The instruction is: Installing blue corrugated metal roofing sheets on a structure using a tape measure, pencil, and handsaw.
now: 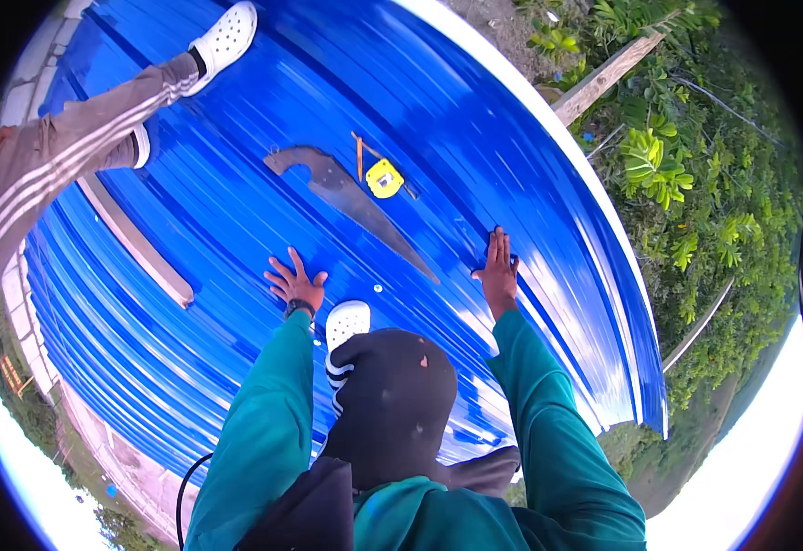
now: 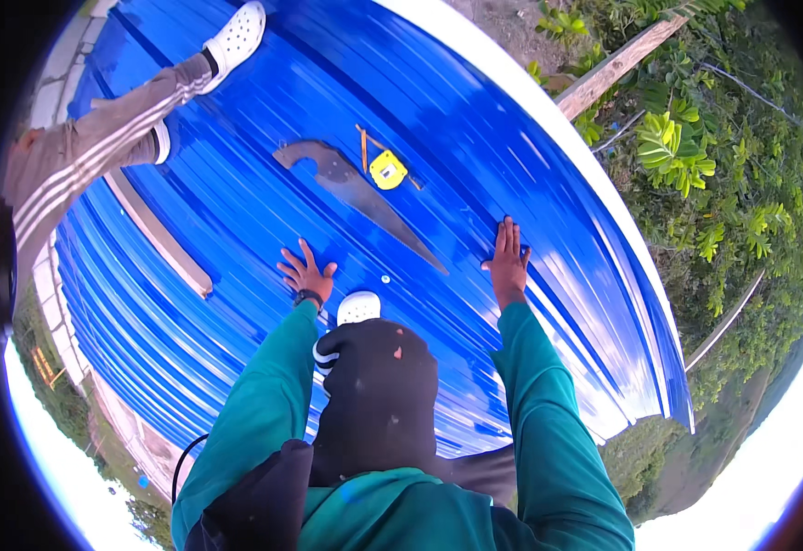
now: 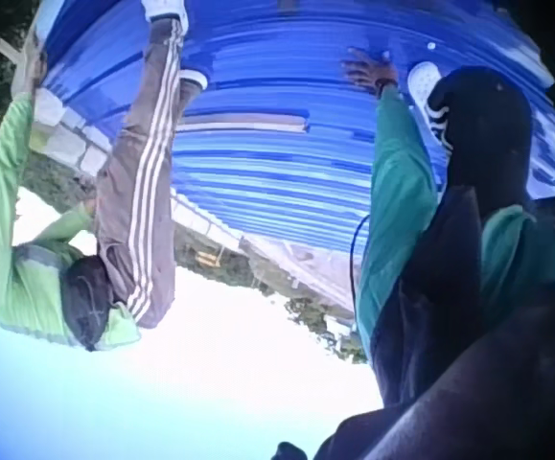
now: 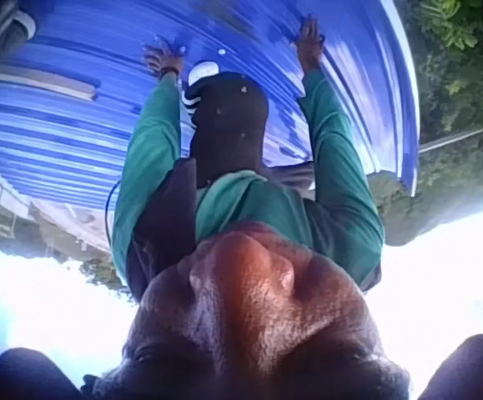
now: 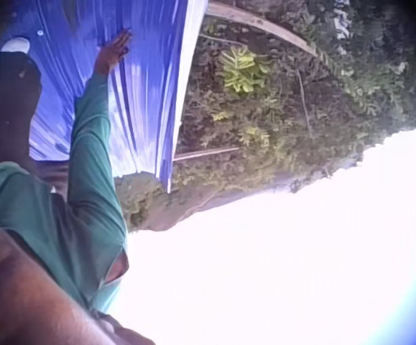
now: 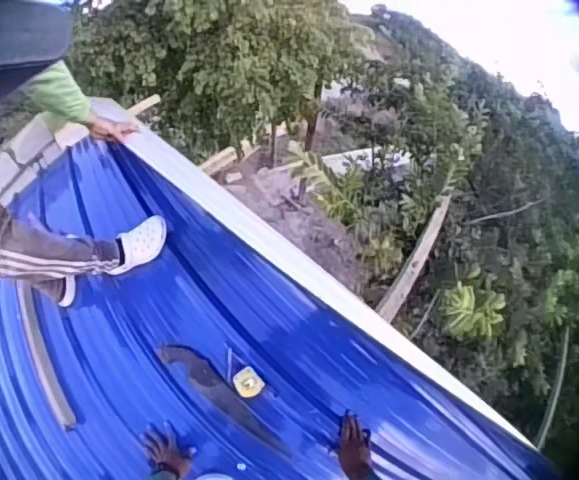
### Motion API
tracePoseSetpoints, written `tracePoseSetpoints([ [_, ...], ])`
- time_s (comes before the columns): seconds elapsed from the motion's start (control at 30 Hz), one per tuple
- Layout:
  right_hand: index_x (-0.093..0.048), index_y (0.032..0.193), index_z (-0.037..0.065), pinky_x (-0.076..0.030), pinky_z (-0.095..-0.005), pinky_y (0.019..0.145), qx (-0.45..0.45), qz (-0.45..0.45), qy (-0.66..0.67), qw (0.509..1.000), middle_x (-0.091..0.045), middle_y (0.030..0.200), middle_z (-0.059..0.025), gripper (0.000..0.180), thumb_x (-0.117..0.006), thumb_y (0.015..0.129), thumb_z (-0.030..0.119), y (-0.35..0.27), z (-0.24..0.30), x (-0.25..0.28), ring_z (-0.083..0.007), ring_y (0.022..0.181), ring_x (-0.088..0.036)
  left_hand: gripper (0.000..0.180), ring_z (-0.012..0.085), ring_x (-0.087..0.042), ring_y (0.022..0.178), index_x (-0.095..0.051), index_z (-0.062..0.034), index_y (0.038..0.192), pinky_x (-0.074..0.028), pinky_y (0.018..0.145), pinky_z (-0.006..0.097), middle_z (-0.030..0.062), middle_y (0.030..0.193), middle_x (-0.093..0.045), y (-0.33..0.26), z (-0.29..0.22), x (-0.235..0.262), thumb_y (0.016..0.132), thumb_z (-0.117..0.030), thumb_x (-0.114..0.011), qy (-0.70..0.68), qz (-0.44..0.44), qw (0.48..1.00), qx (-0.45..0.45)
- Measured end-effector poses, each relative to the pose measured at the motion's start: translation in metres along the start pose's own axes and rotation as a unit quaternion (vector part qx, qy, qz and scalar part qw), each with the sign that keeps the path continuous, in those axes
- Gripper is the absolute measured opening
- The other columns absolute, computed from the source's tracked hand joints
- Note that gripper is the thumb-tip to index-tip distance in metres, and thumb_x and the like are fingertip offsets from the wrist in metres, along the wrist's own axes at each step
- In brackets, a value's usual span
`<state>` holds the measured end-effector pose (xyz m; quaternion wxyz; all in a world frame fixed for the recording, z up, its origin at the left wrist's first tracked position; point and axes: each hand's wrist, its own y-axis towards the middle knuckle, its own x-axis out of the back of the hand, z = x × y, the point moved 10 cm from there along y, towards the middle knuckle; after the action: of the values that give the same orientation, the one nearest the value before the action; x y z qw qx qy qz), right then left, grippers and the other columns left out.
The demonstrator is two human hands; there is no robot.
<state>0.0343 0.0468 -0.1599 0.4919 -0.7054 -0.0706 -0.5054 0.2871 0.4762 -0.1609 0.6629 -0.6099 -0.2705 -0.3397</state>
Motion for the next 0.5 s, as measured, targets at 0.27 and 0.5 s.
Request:
tracePoseSetpoints([
  [0.27,-0.009,0.165,0.015,-0.028,-0.0569,0.124,-0.015,0.007,-0.001,1.000,-0.002,0.174,0.0026,0.125,-0.086,0.072,0.044,-0.007,0.011,0.017,-0.0189,0.159,-0.012,0.113,0.0694,0.001,0.146,0.009,-0.0191,0.165,-0.019,0.116,0.074,0.0367,0.165,0.014,-0.007,-0.005,0.014,0.092,-0.055,-0.069,0.007,0.055,0.998,0.025],
  [0.5,-0.019,0.163,0.014,-0.027,-0.0578,0.124,-0.034,0.000,-0.020,0.999,-0.013,0.173,0.0015,0.111,-0.085,0.077,0.041,-0.002,0.011,0.028,-0.0217,0.157,-0.022,0.051,0.0425,-0.044,0.132,-0.047,0.0005,0.141,-0.034,0.110,0.055,0.0235,0.144,-0.044,0.064,-0.060,0.170,0.101,-0.029,-0.060,-0.221,-0.255,0.916,-0.216],
])
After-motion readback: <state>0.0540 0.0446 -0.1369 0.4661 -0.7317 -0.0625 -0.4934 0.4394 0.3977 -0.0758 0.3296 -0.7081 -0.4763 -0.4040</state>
